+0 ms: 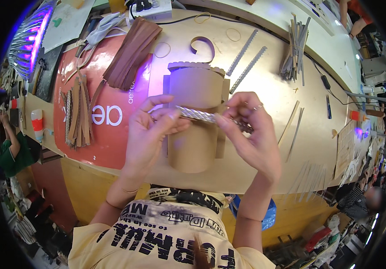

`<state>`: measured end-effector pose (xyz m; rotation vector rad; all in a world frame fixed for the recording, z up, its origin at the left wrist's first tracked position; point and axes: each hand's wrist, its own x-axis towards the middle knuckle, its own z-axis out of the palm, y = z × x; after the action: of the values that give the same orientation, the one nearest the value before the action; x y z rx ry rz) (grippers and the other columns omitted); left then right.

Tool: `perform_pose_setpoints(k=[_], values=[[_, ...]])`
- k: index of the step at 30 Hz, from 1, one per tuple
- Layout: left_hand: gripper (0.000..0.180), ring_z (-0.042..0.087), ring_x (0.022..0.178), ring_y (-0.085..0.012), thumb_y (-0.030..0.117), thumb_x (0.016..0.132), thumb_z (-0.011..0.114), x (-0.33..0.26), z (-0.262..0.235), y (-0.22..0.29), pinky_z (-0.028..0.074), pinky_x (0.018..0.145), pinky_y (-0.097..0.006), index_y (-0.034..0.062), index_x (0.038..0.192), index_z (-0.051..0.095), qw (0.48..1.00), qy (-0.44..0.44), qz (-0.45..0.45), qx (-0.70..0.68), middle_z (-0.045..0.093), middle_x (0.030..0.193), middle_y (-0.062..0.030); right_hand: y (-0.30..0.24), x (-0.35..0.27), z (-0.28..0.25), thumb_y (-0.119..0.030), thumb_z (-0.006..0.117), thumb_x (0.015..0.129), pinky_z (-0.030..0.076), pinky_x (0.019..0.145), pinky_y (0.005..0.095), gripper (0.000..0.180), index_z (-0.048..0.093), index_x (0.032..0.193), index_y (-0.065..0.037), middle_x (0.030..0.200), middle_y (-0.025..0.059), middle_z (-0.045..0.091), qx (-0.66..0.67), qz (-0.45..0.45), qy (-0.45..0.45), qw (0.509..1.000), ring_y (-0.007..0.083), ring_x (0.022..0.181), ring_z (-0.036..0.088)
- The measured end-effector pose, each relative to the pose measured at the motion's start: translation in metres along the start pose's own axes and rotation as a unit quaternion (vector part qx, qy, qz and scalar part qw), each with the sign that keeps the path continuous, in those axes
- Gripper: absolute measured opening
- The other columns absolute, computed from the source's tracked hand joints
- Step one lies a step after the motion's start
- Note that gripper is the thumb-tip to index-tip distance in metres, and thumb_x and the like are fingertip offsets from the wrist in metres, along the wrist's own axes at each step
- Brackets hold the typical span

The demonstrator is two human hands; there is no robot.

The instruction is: The person wraps a braided cord around a small cardboard box multiple times, adjusting and securing it by hand. The person handles the box and cord repeatedly to ensure the cord is tightly wrapped.

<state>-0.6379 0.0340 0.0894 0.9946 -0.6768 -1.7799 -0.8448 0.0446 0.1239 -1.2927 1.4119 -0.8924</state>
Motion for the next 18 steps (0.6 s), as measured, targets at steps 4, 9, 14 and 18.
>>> perform_pose_setpoints(k=[4,9,14,18], values=[[0.029,0.072,0.088,-0.0228,0.003,0.095,0.058,0.003,-0.020,-0.004,0.060,0.082,-0.035,-0.0017,0.123,0.051,0.999,0.045,0.012,-0.024,0.070,0.101,-0.0144,-0.005,0.020,0.019,-0.009,0.067,0.091,0.043,0.063,0.0217,0.024,0.050,0.107,-0.002,0.075,0.0012,0.058,-0.033,-0.044,-0.035,0.998,0.0060,0.069,0.050],[0.027,0.072,0.090,-0.0228,0.003,0.095,0.058,0.008,-0.036,-0.012,0.059,0.085,-0.037,-0.0014,0.122,0.052,0.997,0.060,-0.003,-0.057,0.069,0.102,-0.0145,-0.003,0.032,0.030,-0.008,0.067,0.091,0.043,0.064,0.0222,0.026,0.048,0.108,-0.002,0.075,0.0016,0.058,-0.042,-0.050,-0.056,0.996,0.0068,0.069,0.051],[0.020,0.069,0.087,-0.0172,0.006,0.093,0.064,0.016,-0.046,-0.024,0.059,0.080,-0.031,-0.0002,0.110,0.055,0.993,0.069,-0.015,-0.092,0.069,0.096,-0.0117,-0.004,0.036,0.039,-0.007,0.067,0.091,0.041,0.063,0.0212,0.027,0.046,0.107,-0.005,0.073,0.0001,0.057,-0.054,-0.014,-0.040,0.998,0.0059,0.068,0.050],[0.013,0.069,0.086,-0.0152,0.007,0.093,0.065,0.022,-0.048,-0.034,0.056,0.074,-0.027,0.0038,0.101,0.056,0.987,0.073,-0.034,-0.136,0.069,0.094,-0.0094,-0.008,0.037,0.041,-0.007,0.068,0.090,0.039,0.063,0.0194,0.031,0.042,0.106,-0.009,0.072,-0.0025,0.055,-0.075,0.004,-0.038,0.996,0.0043,0.066,0.049]])
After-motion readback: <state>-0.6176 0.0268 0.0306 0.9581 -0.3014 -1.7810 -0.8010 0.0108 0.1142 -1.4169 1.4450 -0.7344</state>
